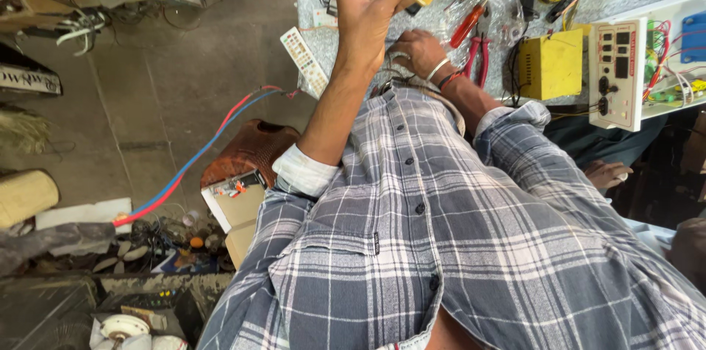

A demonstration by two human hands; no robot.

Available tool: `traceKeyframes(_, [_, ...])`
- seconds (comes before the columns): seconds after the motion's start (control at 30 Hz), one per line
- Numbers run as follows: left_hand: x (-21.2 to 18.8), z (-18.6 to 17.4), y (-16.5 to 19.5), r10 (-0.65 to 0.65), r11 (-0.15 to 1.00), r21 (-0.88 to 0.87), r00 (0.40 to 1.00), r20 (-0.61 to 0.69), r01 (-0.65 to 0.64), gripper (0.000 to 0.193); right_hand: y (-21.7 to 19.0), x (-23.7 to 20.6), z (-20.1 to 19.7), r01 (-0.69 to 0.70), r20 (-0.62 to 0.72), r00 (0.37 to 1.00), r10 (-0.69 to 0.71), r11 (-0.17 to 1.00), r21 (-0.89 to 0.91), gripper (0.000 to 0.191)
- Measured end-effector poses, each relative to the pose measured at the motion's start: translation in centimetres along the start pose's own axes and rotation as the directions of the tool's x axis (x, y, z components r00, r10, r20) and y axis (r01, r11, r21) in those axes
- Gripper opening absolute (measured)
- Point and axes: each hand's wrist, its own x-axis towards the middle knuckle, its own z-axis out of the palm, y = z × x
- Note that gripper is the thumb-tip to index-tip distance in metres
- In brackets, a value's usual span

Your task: The person works on a yellow electronic device on a cluttered workbench. They use pliers and a screwdriver to adjust components and wires, then test the device with a multimeter while another person observes.

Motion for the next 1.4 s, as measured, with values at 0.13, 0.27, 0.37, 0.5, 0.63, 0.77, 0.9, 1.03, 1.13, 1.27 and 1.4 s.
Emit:
traceKeyframes(0.13, [0.1,0.3,0.2,-0.021,1.0,-0.005,0.999,-0.038,0.02,0.043,-0.8,0.7,0.3,-0.051,-0.024,0.998,0.05,0.998,-0.046,0.012])
traceKeyframes(0.27, [0.4,0.6,0.5,-0.045,0.999,-0.023,0.997,-0.06,0.044,0.044,-1.1,1.4,0.8,-0.121,-0.018,0.993,0.12,0.991,-0.056,0.01])
traceKeyframes(0.37, [0.4,0.4,0.5,-0.091,0.996,0.007,0.992,-0.091,0.092,0.045,-1.2,1.9,1.0,-0.193,-0.013,0.981,0.192,0.978,-0.074,0.011])
traceKeyframes(0.5, [-0.1,0.1,0.6,-0.068,0.997,0.031,0.996,-0.048,0.07,0.048,-1.0,1.8,-0.8,-0.28,-0.055,0.951,0.306,0.92,0.274,0.019])
traceKeyframes(0.63, [-0.4,-0.2,1.3,-0.074,0.997,0.013,0.993,-0.093,0.076,0.044,-0.1,1.0,-5.4,-0.413,-0.077,0.754,0.653,0.561,0.718,0.01])
traceKeyframes(0.77, [-0.2,-0.4,1.6,-0.112,0.993,0.031,0.984,-0.139,0.117,0.044,0.3,0.3,-11.6,-0.242,-0.212,0.618,0.757,0.439,0.865,0.006])
traceKeyframes(0.9, [0.1,-0.2,1.1,-0.117,0.99,0.066,0.986,-0.116,0.126,0.045,-2.1,0.4,-16.4,0.038,-0.383,0.668,0.638,0.485,0.874,0.02])
traceKeyframes(1.03, [-0.1,0.3,0.6,-0.097,0.988,0.112,0.991,-0.097,0.107,0.047,-5.9,1.2,-18.8,-0.007,-0.433,0.785,0.443,0.705,0.709,0.021])
traceKeyframes(1.13, [-0.2,0.3,0.5,-0.079,0.99,0.108,0.994,-0.076,0.087,0.047,-7.7,1.7,-19.8,-0.07,-0.371,0.84,0.396,0.757,0.649,0.02])
traceKeyframes(1.27, [-0.4,0.1,0.8,-0.027,0.998,0.058,0.999,-0.045,0.03,0.048,-8.7,2.2,-20.7,-0.199,-0.267,0.913,0.309,0.907,0.371,0.021])
traceKeyframes(1.4, [-0.7,-0.2,1.0,-0.033,0.998,0.048,0.997,-0.067,0.037,0.046,-9.2,2.8,-19.9,-0.138,-0.298,0.924,0.241,0.934,0.33,0.02])
